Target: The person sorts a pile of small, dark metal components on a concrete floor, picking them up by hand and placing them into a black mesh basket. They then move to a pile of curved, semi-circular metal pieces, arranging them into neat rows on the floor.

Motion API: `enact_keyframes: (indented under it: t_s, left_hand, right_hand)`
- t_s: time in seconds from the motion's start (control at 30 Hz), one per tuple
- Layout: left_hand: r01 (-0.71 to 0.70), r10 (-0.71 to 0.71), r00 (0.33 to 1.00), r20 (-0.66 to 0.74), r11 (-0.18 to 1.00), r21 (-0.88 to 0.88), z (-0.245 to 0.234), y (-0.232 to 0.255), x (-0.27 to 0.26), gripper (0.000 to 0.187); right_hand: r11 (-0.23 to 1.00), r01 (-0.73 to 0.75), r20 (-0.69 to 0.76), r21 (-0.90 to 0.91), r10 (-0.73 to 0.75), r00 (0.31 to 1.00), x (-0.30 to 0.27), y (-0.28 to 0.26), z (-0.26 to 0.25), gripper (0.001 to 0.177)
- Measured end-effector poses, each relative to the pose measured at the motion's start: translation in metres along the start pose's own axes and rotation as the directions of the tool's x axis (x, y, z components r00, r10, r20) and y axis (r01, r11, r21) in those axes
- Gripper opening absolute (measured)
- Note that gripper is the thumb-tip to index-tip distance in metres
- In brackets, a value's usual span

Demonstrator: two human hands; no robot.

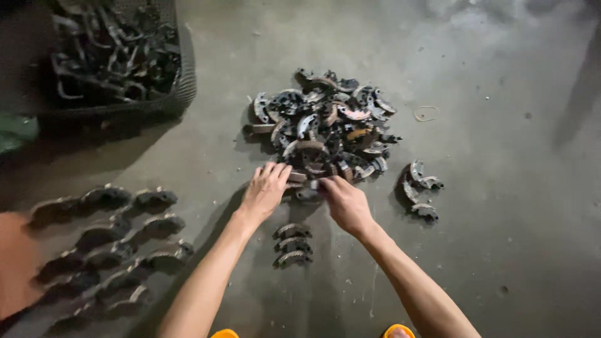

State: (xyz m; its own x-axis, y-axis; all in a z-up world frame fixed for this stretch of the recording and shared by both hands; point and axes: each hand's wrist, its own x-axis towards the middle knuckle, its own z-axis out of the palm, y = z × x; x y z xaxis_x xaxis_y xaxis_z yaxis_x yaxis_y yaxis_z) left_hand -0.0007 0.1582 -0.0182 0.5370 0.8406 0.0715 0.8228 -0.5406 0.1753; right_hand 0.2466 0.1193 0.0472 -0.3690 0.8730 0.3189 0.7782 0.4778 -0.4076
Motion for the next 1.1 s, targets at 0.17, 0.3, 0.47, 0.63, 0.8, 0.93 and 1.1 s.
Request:
enact_keyframes:
  t_s: [0.17, 0.3, 0.47, 0.63, 0.8, 0.93, 1.1]
  left_hand:
    - [0.063, -0.062, 0.998, 0.008, 0.995, -0.072, 0.027, -0.007, -0.001, 0.044]
    - [0.178, -0.159, 0.979, 0.127, 0.97, -0.163, 0.003, -0.007, 0.009, 0.029]
    - [0.546, -0.456, 0.829, 0.323, 0.539, -0.642, -0.042, 0.014, 0.004, 0.031]
    - [0.537, -0.456, 0.811, 0.367, 0.328, -0.778, -0.087, 0.048, -0.016, 0.033]
    - [0.45, -0.309, 0.87, 0.385, 0.178, -0.875, -0.162, 0.097, -0.025, 0.025]
    - [0.424, -0.231, 0.902, 0.365, 0.311, -0.85, -0.145, 0.1, -0.038, 0.027]
    - [0.169, -0.048, 0.931, 0.361, 0.935, -0.311, -0.079, 0.079, -0.083, 0.069]
  right_hand:
    - [0.937, -0.329, -0.197, 0.117, 0.346, 0.917, -0.03, 0.058, -0.041, 0.015]
    - [0.859, -0.512, -0.29, 0.001, 0.491, 0.822, -0.026, 0.079, -0.07, 0.02]
    - [0.826, -0.48, -0.161, 0.294, 0.538, 0.827, -0.011, 0.046, -0.066, 0.014]
    - [0.694, -0.51, 0.048, 0.508, 0.568, 0.822, -0.026, 0.006, -0.051, 0.018]
    - [-0.081, -0.582, 0.547, 0.809, 0.464, 0.697, -0.034, -0.035, -0.051, 0.059]
    - [0.203, -0.686, 0.519, 0.699, 0.516, 0.681, -0.046, -0.017, -0.05, 0.053]
    - [0.833, -0.528, 0.571, 0.164, 0.356, 0.74, -0.089, -0.001, -0.035, 0.043]
